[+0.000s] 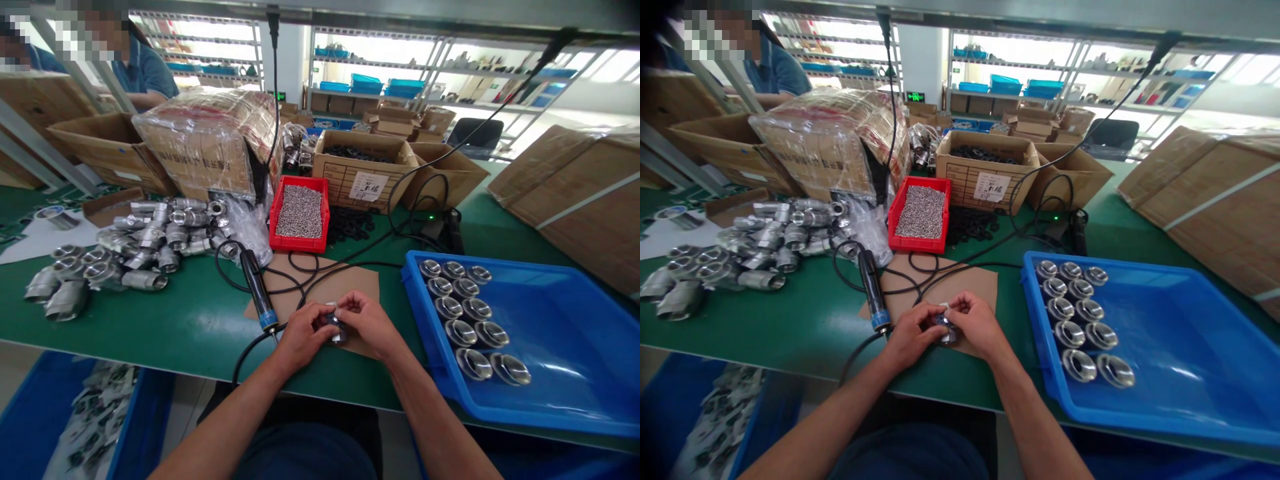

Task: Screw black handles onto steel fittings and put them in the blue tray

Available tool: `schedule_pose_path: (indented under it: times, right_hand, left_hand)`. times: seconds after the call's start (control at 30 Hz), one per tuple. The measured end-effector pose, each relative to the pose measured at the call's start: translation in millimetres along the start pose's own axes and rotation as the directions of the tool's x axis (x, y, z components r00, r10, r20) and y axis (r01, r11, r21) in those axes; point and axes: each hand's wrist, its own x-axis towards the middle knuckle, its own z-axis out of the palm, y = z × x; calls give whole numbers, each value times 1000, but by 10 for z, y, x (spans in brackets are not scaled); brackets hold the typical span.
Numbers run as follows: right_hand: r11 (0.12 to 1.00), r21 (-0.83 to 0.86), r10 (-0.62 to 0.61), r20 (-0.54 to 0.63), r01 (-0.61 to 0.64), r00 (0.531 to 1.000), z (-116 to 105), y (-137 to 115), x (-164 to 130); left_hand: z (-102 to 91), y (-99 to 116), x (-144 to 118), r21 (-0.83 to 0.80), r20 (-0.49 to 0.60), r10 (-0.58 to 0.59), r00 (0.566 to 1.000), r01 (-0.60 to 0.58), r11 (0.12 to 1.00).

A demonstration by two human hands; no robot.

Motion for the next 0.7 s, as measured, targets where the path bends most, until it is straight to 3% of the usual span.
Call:
schedule_pose_path:
  times: [0.3,0.4,0.47,0.53,0.6,0.7]
  right_hand:
    - [999,9,46,8,-46,999,29,21,-22]
    - [990,-137,-16,105,30,994,-74,-27,22]
    - [942,-312,-99,95,124,991,-127,-113,117]
    - [848,-480,-231,47,225,972,-109,-251,268]
    - [708,-626,-385,48,328,922,2,-435,467]
    - [364,-833,-538,178,417,824,298,-750,834]
  left_hand:
    - [-3,19,12,-20,20,1,1000,0,1000]
    - [-4,5,7,-34,22,-4,1000,5,999]
    - [-1,-8,4,-46,23,-12,1000,13,999]
    - [4,-18,3,-56,21,-22,1000,23,998]
    - [11,-21,3,-63,14,-30,999,31,998]
    - [17,-11,1,-61,3,-33,999,33,998]
